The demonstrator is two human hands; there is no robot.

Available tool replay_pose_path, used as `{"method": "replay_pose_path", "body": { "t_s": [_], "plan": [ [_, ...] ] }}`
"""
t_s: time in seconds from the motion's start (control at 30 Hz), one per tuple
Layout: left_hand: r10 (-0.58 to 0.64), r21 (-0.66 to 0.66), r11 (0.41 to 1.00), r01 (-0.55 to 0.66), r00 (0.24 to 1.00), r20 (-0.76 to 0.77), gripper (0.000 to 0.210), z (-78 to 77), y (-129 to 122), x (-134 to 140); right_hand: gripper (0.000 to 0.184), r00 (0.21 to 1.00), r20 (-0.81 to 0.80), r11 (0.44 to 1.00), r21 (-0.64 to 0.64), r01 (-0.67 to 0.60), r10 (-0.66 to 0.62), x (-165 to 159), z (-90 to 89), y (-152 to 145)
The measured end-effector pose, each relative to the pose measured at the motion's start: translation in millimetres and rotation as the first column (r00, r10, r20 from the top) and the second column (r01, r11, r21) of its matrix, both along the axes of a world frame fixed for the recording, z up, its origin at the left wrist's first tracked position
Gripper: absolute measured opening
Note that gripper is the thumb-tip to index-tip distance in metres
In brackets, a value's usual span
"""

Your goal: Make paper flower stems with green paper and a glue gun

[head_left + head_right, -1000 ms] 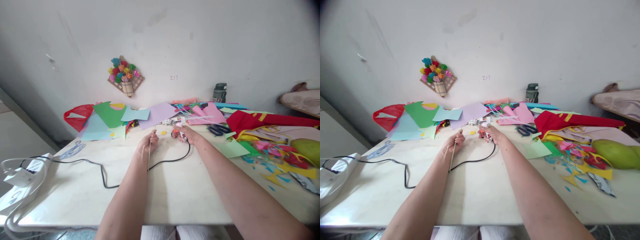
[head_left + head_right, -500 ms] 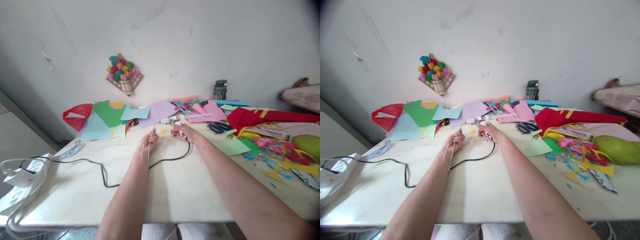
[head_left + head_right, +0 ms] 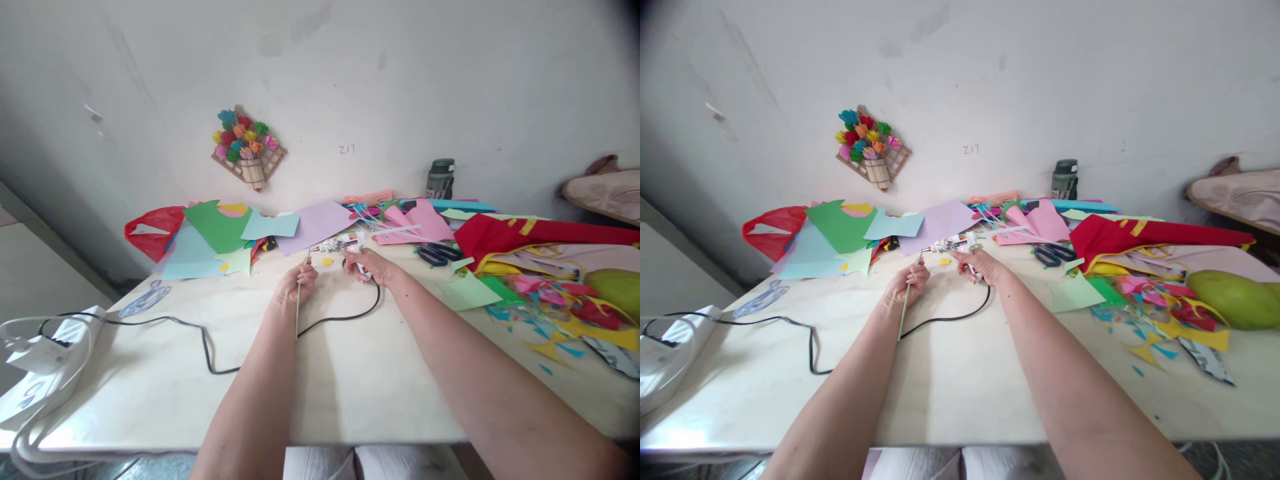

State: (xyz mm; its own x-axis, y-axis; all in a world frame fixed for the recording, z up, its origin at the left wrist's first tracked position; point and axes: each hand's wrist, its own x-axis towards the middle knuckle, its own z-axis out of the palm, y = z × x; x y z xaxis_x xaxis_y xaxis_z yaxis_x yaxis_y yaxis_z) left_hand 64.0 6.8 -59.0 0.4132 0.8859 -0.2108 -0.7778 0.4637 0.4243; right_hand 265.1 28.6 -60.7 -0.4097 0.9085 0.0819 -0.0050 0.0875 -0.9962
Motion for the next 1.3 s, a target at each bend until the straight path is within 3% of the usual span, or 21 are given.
{"method": "replay_pose_path", "body": {
  "t_s": [0.4,0.93,1.3],
  "plan": [
    [-0.015,0.003,1.000,0.015,1.000,0.003,0.018,-0.6,-0.2,0.8,0.039,0.999,-0.013,0.999,-0.008,0.034,-0.034,-0.7,-0.8,0.6],
    [-0.083,-0.014,0.996,0.087,0.985,0.154,0.021,-3.6,2.9,-1.5,0.041,0.999,0.022,1.000,-0.010,0.025,-0.025,-1.1,0.1,-2.0],
    [-0.095,-0.026,0.995,0.100,0.982,0.164,0.019,-5.7,5.2,-2.9,0.040,0.999,-0.015,0.999,0.000,0.045,-0.045,-2.3,-2.0,0.2]
  ]
}}
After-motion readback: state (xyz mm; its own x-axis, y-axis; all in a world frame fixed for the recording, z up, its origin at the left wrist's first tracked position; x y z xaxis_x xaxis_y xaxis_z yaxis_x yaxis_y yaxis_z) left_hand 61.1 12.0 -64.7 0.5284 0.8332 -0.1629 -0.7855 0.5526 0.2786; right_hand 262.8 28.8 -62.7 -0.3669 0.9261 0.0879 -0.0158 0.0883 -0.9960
